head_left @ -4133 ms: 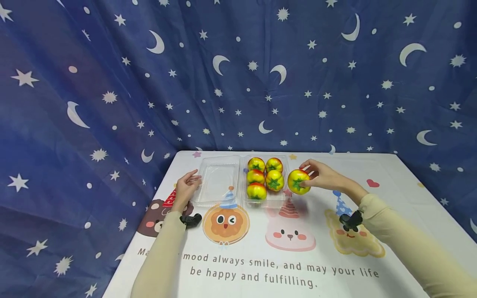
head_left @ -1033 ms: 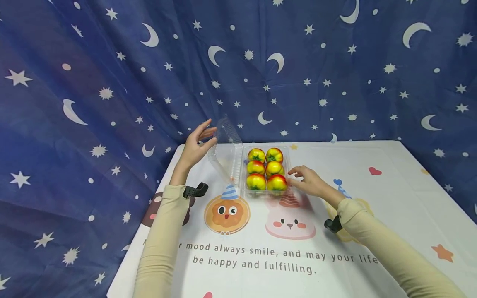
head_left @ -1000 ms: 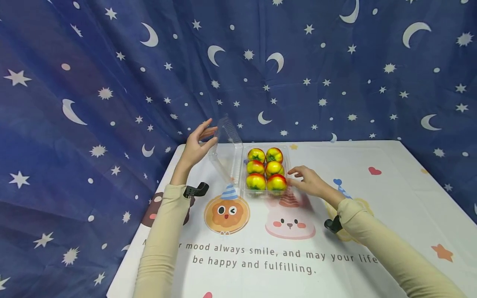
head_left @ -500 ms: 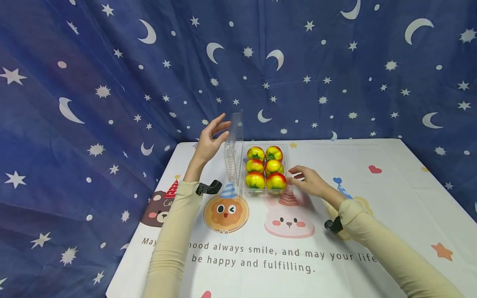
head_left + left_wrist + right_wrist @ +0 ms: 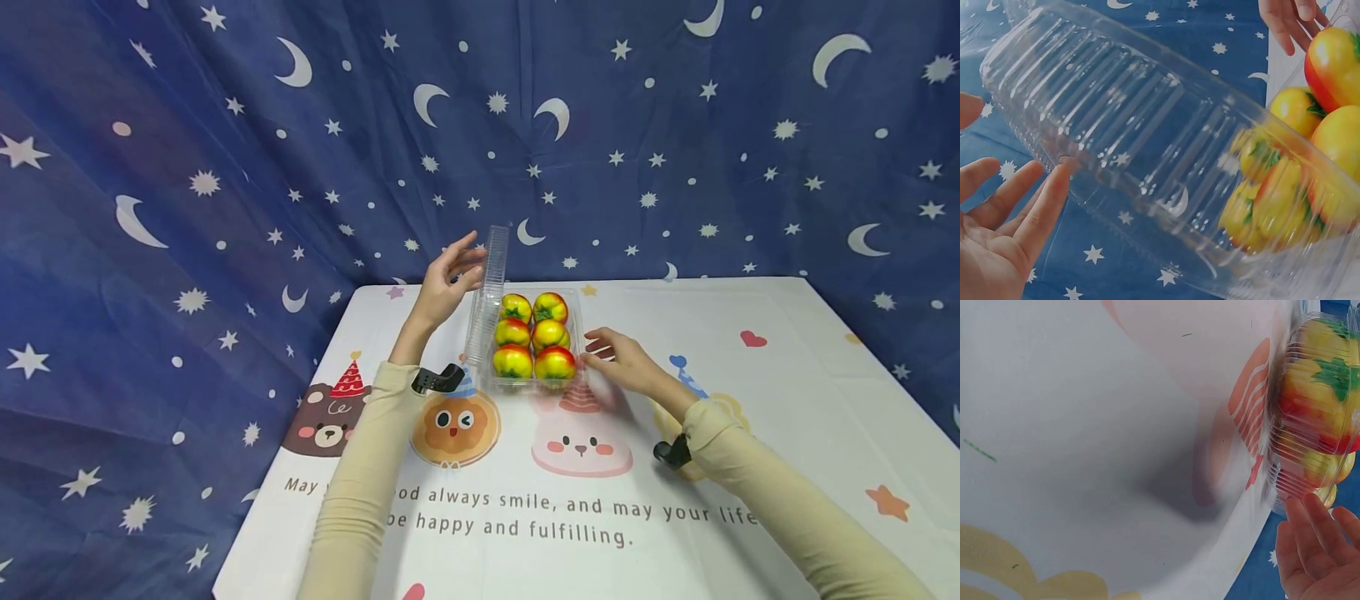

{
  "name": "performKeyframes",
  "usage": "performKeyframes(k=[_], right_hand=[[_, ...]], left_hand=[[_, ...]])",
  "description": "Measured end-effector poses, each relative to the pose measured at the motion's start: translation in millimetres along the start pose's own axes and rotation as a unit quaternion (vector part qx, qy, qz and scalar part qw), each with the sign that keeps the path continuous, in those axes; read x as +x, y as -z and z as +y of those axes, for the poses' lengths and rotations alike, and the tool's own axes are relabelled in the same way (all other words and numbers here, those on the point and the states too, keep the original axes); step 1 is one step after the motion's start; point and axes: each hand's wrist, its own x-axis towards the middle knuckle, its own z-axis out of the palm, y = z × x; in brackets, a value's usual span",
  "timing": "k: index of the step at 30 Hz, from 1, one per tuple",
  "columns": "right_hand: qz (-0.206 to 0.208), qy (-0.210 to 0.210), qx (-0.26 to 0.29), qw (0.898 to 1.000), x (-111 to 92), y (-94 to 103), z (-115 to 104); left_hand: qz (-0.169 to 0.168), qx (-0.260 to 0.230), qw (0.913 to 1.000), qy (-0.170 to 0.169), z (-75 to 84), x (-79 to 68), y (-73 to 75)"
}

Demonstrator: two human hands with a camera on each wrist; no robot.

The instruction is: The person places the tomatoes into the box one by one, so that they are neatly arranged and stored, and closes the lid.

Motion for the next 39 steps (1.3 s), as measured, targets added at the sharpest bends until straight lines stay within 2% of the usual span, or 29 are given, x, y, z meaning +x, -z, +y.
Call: performKeyframes(k=[8,21,39], right_hand=[[0.01,-0.005,-0.001,1.0,-1,0.1,2],[0.025,-0.022,0.002,0.999,-6,4.7,5],[0.04,-0.059,0.053,0.996,-9,3.9,4]], left_hand=[[-0.015,0.025,0.9996,-0.002,-1.3,-1.4,-15.0],[-0.033,0.02,0.9992,-0.001,-8.0,-4.5,-39.7],[-0.061,0.062,0.9961,-0.013,-13.1,-2.7,-71.4]])
